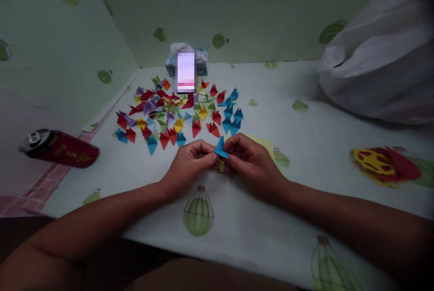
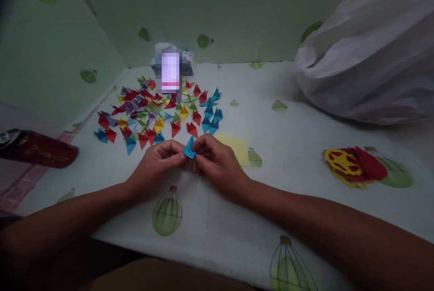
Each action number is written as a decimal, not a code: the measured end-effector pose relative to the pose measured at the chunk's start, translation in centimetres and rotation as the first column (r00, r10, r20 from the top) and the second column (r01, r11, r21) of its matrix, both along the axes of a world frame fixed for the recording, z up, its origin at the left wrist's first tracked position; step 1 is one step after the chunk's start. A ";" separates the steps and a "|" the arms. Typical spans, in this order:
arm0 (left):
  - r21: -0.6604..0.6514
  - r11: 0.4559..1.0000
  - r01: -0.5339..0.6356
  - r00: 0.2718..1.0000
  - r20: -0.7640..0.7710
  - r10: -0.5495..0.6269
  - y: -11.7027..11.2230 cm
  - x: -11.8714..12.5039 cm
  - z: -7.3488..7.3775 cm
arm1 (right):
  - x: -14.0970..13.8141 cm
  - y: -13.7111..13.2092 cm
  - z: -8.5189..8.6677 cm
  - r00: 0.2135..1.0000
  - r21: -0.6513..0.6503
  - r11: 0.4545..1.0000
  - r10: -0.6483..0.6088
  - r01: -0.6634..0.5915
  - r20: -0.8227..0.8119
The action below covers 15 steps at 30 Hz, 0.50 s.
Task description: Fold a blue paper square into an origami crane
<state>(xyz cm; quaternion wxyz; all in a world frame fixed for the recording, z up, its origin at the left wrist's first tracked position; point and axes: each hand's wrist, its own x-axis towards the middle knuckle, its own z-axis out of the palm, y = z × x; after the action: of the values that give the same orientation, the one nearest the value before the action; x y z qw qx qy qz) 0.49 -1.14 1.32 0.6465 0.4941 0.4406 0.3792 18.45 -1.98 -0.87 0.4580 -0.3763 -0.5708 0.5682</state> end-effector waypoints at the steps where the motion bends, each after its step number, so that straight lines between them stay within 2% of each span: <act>1: 0.011 1.000 0.006 1.000 -0.009 -0.006 -0.1 0.0 0.0 | 0.0 0.0 0.1 1.000 -0.007 1.000 -0.006 0.006 0.006; 8: 0.126 0.990 -0.055 0.998 0.004 0.055 0.0 0.2 -0.2 | 0.0 0.2 0.9 0.999 -0.146 0.989 -0.009 0.003 -0.040; 12: 0.085 0.996 0.007 1.000 -0.005 -0.007 0.0 0.1 -0.2 | 0.0 0.2 0.9 0.996 -0.189 0.982 -0.034 0.019 -0.077; 15: 0.083 0.996 -0.015 1.000 -0.024 0.017 -0.1 0.1 -0.3 | 0.0 0.2 0.8 0.991 -0.221 0.975 -0.042 0.014 -0.124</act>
<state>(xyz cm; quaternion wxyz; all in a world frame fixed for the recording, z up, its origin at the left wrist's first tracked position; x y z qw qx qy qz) 0.56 -1.25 1.04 0.6168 0.5215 0.4366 0.3961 18.43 -1.74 -0.09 0.4572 -0.3953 -0.4685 0.6444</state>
